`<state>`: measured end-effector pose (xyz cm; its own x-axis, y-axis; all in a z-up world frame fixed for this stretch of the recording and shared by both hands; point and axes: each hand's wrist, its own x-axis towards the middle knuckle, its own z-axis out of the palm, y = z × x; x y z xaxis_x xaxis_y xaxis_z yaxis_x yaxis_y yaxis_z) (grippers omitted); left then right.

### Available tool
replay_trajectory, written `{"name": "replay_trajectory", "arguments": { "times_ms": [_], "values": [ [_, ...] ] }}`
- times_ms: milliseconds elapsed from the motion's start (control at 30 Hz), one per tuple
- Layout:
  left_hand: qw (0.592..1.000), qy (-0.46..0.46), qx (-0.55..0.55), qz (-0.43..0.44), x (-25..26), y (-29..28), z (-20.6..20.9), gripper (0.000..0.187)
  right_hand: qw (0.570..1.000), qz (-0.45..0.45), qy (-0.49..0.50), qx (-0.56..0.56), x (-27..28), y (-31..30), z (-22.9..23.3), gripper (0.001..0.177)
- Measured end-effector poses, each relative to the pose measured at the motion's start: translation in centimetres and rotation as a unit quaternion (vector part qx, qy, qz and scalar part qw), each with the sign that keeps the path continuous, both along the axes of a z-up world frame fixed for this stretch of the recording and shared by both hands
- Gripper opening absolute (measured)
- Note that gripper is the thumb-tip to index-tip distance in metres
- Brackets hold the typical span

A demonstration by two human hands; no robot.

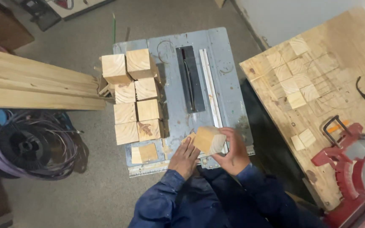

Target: Organizing and inspecting wooden blocks on a table saw and workbench

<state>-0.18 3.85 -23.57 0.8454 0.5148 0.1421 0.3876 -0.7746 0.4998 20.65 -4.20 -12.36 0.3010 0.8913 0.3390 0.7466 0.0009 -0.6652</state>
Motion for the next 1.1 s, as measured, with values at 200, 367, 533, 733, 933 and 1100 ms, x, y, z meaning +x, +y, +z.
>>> {"name": "replay_trajectory", "arguments": {
  "times_ms": [200,367,533,733,933,1100],
  "values": [
    [0.993,0.108,0.034,-0.015,-5.2,2.1,-1.1,0.064,0.953,-0.037,0.299,0.020,-1.2,0.1,-4.0,0.086],
    [0.984,0.120,0.123,0.037,-8.3,2.0,-1.6,0.055,0.712,-0.110,0.693,-0.006,-3.6,0.9,-0.4,0.062],
    [0.993,-0.050,0.002,0.108,-3.1,1.2,6.7,0.051,0.808,-0.096,0.580,-0.023,-2.2,0.0,-5.4,0.084],
    [0.939,-0.208,-0.243,0.124,2.5,2.7,7.5,0.095,0.955,-0.184,0.151,-0.175,-2.0,0.2,-5.2,0.102],
    [0.914,-0.208,-0.330,0.106,3.6,4.3,2.7,0.083,0.991,-0.035,-0.032,-0.122,1.5,0.9,-6.4,0.078],
    [0.911,-0.188,-0.345,0.122,5.3,4.4,1.3,0.082,0.980,0.063,-0.148,-0.115,2.8,3.2,-4.8,0.096]
  ]
}}
